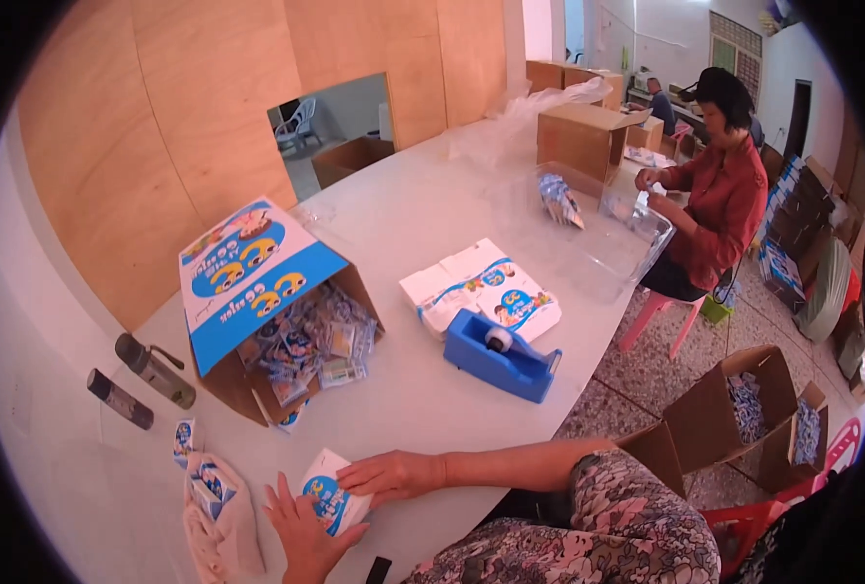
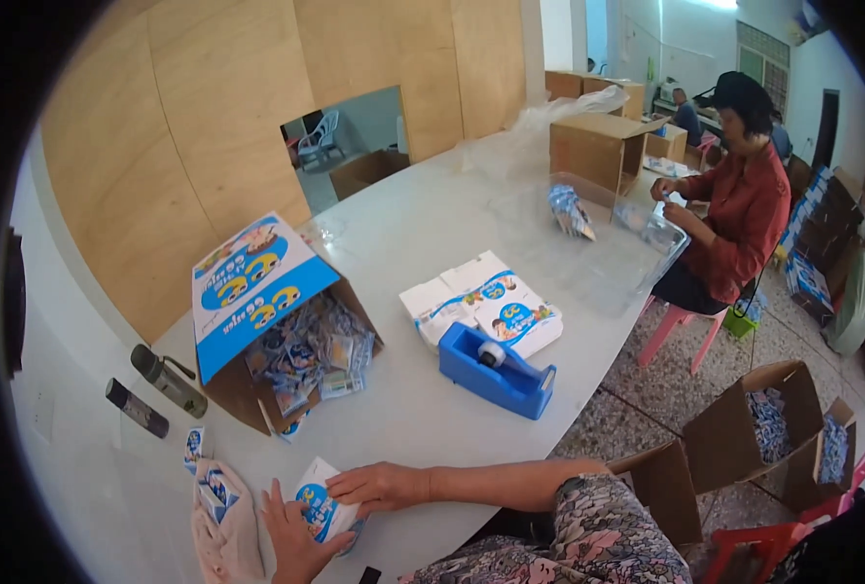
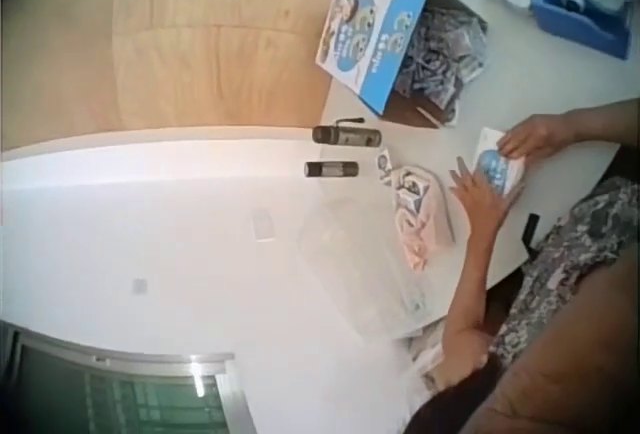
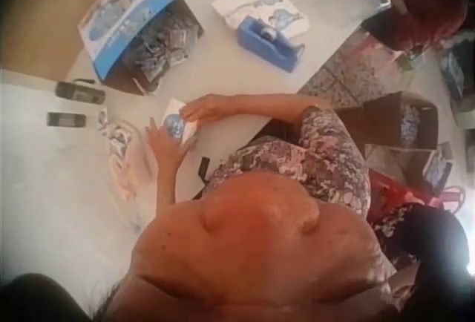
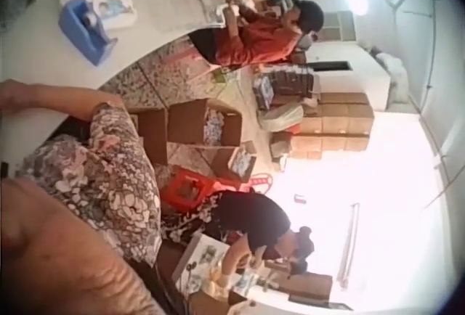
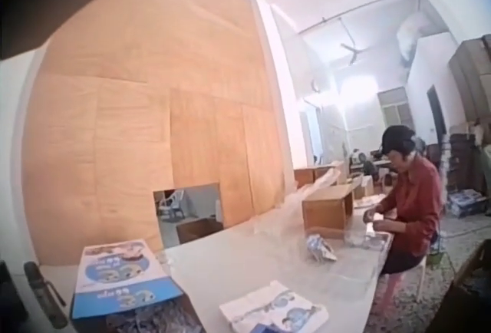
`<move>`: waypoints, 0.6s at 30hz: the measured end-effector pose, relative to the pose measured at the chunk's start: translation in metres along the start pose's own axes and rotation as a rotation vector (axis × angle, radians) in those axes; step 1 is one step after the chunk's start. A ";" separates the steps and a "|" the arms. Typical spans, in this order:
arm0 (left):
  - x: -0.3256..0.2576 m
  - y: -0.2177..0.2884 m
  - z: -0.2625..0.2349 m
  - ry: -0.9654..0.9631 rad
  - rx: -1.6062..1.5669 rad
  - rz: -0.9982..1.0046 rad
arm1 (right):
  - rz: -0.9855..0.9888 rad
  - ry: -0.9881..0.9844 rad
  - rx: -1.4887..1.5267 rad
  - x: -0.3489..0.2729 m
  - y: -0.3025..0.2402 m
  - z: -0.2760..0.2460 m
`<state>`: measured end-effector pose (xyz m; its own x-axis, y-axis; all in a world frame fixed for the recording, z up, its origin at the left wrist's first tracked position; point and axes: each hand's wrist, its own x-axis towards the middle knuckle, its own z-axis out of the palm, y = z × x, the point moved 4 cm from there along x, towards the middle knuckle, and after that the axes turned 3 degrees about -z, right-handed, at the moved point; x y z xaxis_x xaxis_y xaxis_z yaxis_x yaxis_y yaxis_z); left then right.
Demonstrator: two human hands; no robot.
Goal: The recorder is packaging small blue and white packets into stacks and then placing them into cardboard boxes.
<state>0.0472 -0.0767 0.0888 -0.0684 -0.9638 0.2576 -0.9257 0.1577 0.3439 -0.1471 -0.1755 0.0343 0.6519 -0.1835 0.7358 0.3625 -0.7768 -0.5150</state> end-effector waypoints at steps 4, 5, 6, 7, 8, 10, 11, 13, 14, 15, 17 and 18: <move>0.009 -0.016 0.026 -0.312 0.124 -0.234 | 0.029 -0.047 -0.148 0.007 -0.006 -0.006; 0.010 -0.013 0.026 -0.309 0.126 -0.223 | 0.057 -0.072 -0.096 0.006 -0.004 -0.009; 0.012 0.007 0.015 -0.316 0.189 -0.202 | 0.087 -0.097 -0.045 0.005 -0.002 -0.011; 0.014 0.020 0.010 -0.321 0.253 -0.186 | 0.087 -0.096 -0.052 0.004 0.001 -0.012; 0.014 0.021 0.013 -0.318 0.253 -0.181 | 0.085 -0.078 -0.040 0.004 0.006 -0.012; 0.011 0.019 0.018 -0.210 0.324 -0.158 | 0.080 -0.067 -0.035 0.003 0.009 -0.009; 0.009 0.017 0.018 -0.204 0.322 -0.155 | 0.060 -0.049 -0.062 0.002 0.007 -0.006; 0.004 0.012 0.019 -0.222 0.370 -0.131 | 0.034 -0.036 -0.093 0.005 0.004 -0.007; 0.003 0.010 0.021 -0.216 0.369 -0.131 | 0.060 -0.051 -0.009 0.003 0.002 -0.009; 0.002 0.009 0.023 -0.215 0.346 -0.110 | 0.085 -0.062 0.070 0.001 0.000 -0.010; 0.003 0.008 0.025 -0.213 0.327 -0.082 | 0.085 0.000 0.077 -0.003 -0.003 -0.017; 0.004 0.007 0.025 -0.226 0.332 -0.071 | 0.091 0.058 0.096 -0.004 -0.003 -0.020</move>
<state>0.0309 -0.0850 0.0695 -0.0454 -0.9986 0.0263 -0.9983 0.0463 0.0343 -0.1638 -0.1841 0.0420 0.6465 -0.2870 0.7069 0.3679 -0.6945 -0.6184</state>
